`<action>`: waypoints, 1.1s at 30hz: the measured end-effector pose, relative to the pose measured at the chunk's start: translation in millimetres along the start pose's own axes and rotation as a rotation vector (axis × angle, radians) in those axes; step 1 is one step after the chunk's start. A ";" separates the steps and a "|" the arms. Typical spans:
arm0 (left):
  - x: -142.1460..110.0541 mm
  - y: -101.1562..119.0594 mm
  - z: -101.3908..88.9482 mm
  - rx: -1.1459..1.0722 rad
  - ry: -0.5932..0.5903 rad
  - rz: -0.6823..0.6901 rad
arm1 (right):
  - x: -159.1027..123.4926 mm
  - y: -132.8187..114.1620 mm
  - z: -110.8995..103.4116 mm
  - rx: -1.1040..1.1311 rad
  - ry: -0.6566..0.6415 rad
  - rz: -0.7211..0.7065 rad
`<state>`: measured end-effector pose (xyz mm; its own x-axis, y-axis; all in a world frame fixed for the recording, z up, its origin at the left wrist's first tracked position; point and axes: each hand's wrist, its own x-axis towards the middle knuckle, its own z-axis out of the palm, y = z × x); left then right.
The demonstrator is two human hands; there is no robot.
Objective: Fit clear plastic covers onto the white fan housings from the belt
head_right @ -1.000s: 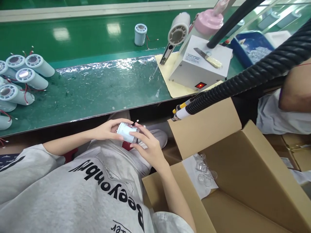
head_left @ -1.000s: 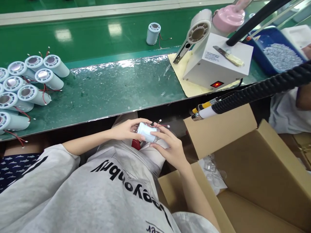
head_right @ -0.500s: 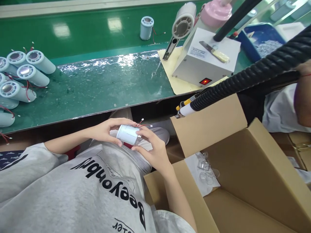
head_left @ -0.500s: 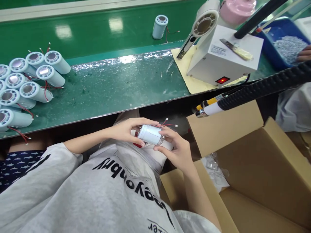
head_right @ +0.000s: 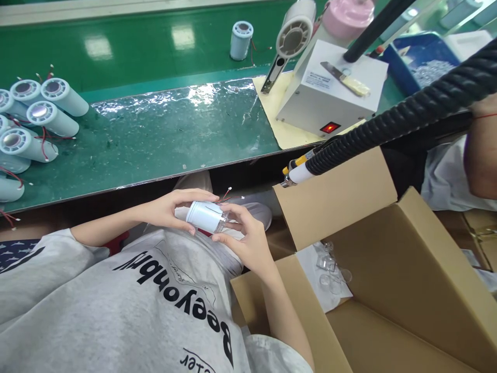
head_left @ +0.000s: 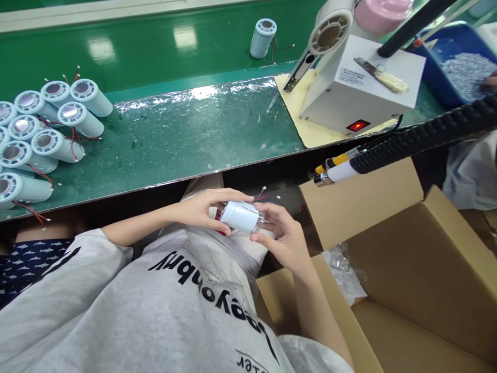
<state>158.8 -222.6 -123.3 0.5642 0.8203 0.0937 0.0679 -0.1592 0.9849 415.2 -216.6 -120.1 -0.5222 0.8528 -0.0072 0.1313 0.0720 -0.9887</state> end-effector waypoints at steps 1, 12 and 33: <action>-0.3 0.0 -0.2 0.006 0.000 0.013 | -0.2 0.0 0.3 -0.005 0.006 -0.018; -2.3 10.2 -0.6 -0.010 -0.011 -0.047 | -7.1 -0.8 4.8 -0.093 0.058 -0.162; -4.4 12.0 0.2 0.031 -0.020 -0.001 | -1.1 2.5 7.0 0.213 0.016 0.114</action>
<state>157.3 -228.2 -112.0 0.5802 0.8096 0.0890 0.0937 -0.1749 0.9801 410.3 -221.0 -123.6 -0.5003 0.8575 -0.1197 0.0066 -0.1345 -0.9909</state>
